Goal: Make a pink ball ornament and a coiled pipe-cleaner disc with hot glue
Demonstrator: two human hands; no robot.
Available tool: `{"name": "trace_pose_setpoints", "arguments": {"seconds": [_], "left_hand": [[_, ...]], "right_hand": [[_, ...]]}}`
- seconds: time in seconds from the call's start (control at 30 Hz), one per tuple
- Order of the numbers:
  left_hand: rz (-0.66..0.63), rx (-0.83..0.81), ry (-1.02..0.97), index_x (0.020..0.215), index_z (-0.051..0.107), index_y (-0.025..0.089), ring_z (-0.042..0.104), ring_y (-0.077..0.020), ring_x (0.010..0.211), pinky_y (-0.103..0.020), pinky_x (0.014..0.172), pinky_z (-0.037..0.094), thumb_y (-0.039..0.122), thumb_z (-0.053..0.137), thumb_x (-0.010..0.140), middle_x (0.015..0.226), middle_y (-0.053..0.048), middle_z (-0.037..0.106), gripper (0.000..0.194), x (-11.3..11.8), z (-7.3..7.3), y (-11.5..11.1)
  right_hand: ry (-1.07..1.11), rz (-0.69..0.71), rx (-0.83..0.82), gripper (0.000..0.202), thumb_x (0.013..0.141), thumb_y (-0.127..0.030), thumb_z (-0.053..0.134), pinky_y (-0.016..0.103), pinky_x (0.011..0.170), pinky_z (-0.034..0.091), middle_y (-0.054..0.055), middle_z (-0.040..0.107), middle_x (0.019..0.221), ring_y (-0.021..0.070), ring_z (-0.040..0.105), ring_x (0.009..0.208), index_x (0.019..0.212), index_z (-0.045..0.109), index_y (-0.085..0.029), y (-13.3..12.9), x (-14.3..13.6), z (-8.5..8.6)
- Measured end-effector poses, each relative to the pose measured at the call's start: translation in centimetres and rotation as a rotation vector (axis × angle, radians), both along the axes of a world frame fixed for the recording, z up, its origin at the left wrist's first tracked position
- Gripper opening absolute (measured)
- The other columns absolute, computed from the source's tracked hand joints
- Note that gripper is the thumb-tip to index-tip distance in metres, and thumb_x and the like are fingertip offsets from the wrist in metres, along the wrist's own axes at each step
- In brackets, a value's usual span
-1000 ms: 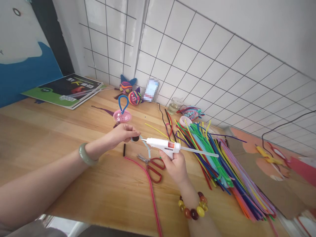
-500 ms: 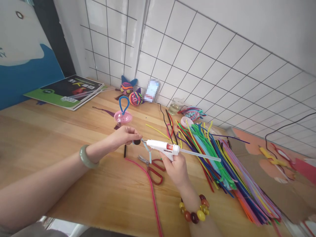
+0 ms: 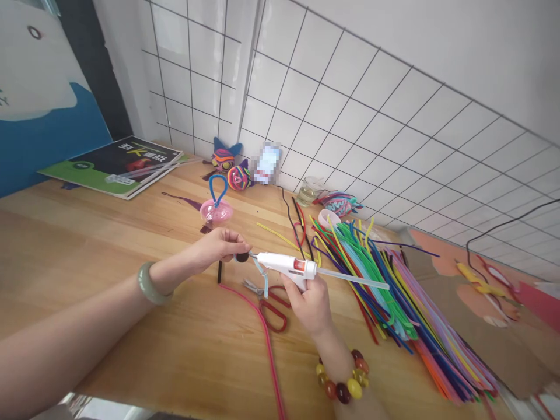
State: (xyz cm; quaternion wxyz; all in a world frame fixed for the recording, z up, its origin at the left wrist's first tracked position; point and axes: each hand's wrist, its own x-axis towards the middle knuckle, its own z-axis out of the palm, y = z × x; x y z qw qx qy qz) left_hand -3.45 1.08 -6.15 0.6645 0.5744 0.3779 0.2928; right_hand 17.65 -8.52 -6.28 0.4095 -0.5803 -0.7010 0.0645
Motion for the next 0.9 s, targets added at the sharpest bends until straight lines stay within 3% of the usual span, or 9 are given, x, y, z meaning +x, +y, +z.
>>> {"name": "trace_pose_setpoints", "arguments": {"seconds": [0.9], "left_hand": [[-0.01, -0.018, -0.021, 0.064, 0.061, 0.011, 0.03, -0.0048, 0.044, -0.022, 0.043, 0.018, 0.035, 0.065, 0.067, 0.058, -0.002, 0.058, 0.024, 0.0, 0.09, -0.03]], "right_hand": [[-0.003, 0.039, 0.016, 0.02, 0.078, -0.028, 0.053, 0.026, 0.058, 0.05, 0.009, 0.068, 0.074, 0.02, 0.065, 0.064, 0.09, 0.06, -0.014, -0.17, 0.09, 0.42]]}}
